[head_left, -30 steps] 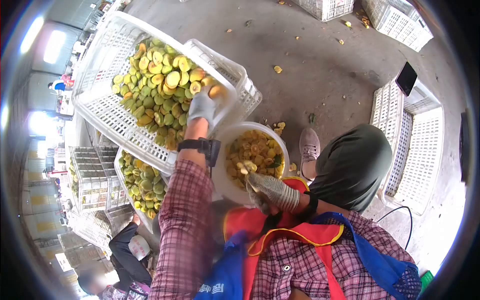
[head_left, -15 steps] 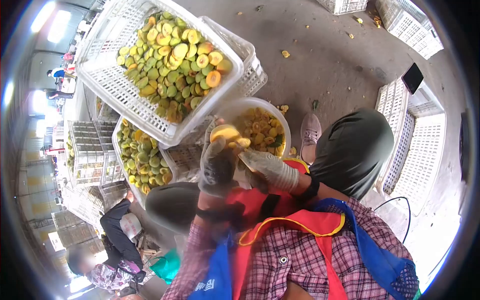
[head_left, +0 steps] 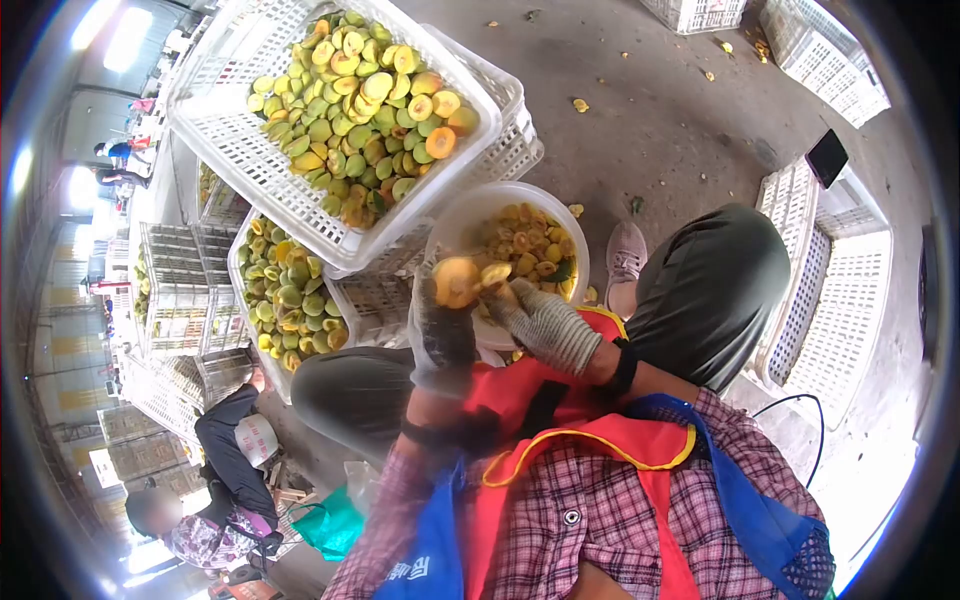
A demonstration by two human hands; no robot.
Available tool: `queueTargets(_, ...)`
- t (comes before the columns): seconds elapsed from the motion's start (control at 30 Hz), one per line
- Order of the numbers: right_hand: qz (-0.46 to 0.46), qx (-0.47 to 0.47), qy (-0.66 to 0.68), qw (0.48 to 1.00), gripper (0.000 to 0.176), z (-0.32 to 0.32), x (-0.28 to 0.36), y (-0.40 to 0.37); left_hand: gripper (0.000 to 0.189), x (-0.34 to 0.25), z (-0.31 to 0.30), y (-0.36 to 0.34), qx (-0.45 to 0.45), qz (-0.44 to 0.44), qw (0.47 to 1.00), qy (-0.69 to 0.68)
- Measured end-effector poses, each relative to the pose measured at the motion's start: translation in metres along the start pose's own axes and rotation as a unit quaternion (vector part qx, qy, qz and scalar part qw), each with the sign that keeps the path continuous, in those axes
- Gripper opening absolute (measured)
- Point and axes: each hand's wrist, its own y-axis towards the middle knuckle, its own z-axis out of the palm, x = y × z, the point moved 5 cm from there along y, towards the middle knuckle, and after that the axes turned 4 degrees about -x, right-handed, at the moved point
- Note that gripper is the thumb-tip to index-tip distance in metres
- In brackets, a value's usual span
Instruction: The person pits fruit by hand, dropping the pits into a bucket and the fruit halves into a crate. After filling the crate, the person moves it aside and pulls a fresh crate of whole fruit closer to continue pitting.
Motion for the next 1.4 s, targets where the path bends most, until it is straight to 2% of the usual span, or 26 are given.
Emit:
queueTargets(0.03,-0.100,-0.054,-0.227,0.967,0.026,-0.012,-0.018,0.014,0.050,-0.001,-0.002,0.001,0.001,0.000,1.000,0.000)
queueTargets(0.07,-0.192,-0.105,-0.438,0.872,0.023,-0.013,-0.007,0.016,0.048,0.003,-0.004,0.004,-0.020,-0.114,0.982,-0.149)
queueTargets(0.1,-0.190,-0.107,-0.437,0.873,0.023,-0.014,-0.006,0.015,0.046,0.010,-0.002,0.002,-0.041,-0.226,0.928,-0.292)
queueTargets(0.17,-0.115,-0.067,-0.444,0.886,0.028,-0.011,-0.007,0.013,0.045,0.012,-0.002,0.001,-0.041,-0.234,0.922,-0.305)
queueTargets(0.2,-0.116,-0.065,-0.445,0.886,0.028,-0.011,-0.009,0.012,0.045,0.012,-0.002,0.001,-0.043,-0.238,0.916,-0.319)
queueTargets(0.27,-0.418,-0.101,-0.455,0.780,0.033,0.000,0.014,-0.009,0.045,0.008,-0.002,0.003,-0.052,-0.244,0.914,-0.320)
queueTargets(0.3,-0.417,-0.101,-0.453,0.781,0.033,0.001,0.018,-0.009,0.045,0.007,-0.001,0.003,-0.056,-0.251,0.912,-0.320)
queueTargets(0.33,-0.278,-0.131,-0.376,0.874,0.032,-0.009,0.016,0.002,0.045,0.012,-0.003,0.003,-0.056,-0.252,0.912,-0.319)
queueTargets(0.37,-0.130,-0.155,-0.285,0.937,0.033,-0.018,0.009,0.006,0.045,0.019,-0.002,0.003,-0.046,-0.273,0.884,-0.377)
queueTargets(0.4,-0.130,-0.157,-0.285,0.937,0.033,-0.021,0.003,0.007,0.046,0.023,0.000,0.003,-0.034,-0.292,0.852,-0.433)
queueTargets(0.43,-0.282,-0.139,-0.399,0.861,0.033,-0.015,0.004,0.003,0.046,0.025,0.002,0.003,-0.030,-0.291,0.852,-0.433)
queueTargets(0.47,-0.420,-0.114,-0.497,0.750,0.034,-0.005,0.009,-0.006,0.046,0.023,0.004,0.001,-0.027,-0.292,0.862,-0.414)
queueTargets(0.5,-0.419,-0.114,-0.500,0.750,0.034,-0.007,0.008,-0.004,0.047,0.022,0.006,-0.002,-0.027,-0.294,0.870,-0.396)
queueTargets(0.53,-0.486,-0.136,-0.486,0.713,0.035,-0.005,0.012,-0.007,0.046,0.017,0.009,-0.001,0.054,-0.252,0.884,-0.390)
queueTargets(0.57,-0.551,-0.157,-0.468,0.673,0.036,-0.001,0.018,-0.014,0.046,0.024,0.007,-0.005,0.053,-0.254,0.884,-0.389)
queueTargets(0.6,-0.551,-0.157,-0.467,0.673,0.036,0.001,0.021,-0.016,0.047,0.028,0.003,-0.006,0.080,-0.191,0.935,-0.287)
queueTargets(0.63,-0.500,-0.123,-0.396,0.760,0.036,-0.003,0.024,-0.014,0.047,0.029,0.001,-0.007,0.105,-0.123,0.970,-0.181)
queueTargets(0.67,-0.440,-0.086,-0.319,0.835,0.035,-0.007,0.025,-0.010,0.046,0.026,0.006,-0.012,0.121,-0.225,0.912,-0.320)
queueTargets(0.8,-0.450,-0.070,-0.223,0.862,0.032,-0.008,0.016,-0.005,0.045,0.032,0.000,-0.005,0.157,-0.166,0.957,-0.178)
queueTargets(0.87,-0.289,0.008,-0.030,0.957,0.034,-0.006,0.007,0.003,0.047,0.033,-0.007,-0.008,0.059,-0.221,0.952,-0.202)
queueTargets(0.9,-0.288,0.007,-0.028,0.957,0.034,-0.004,0.007,0.002,0.047,0.029,-0.007,-0.007,0.060,-0.222,0.952,-0.200)
queueTargets(0.97,-0.162,0.017,0.118,0.979,0.034,-0.003,0.000,0.006,0.049,0.018,-0.007,-0.002,0.074,-0.201,0.958,-0.189)
queueTargets(1.0,-0.097,0.023,0.188,0.977,0.035,-0.003,-0.003,0.007,0.045,0.018,-0.006,-0.004,0.125,-0.209,0.956,-0.165)
queueTargets(1.07,0.037,0.034,0.324,0.945,0.038,0.002,-0.011,0.005,0.043,0.009,-0.001,-0.009,0.137,-0.177,0.968,-0.115)
queueTargets(1.23,0.030,0.055,0.257,0.964,0.037,0.000,-0.010,0.002,0.030,-0.011,0.003,-0.013,0.143,-0.098,0.985,0.005)
queueTargets(1.4,0.028,0.166,0.325,0.930,0.031,0.007,-0.019,-0.001,0.031,0.011,-0.002,-0.006,0.136,-0.140,0.980,-0.035)
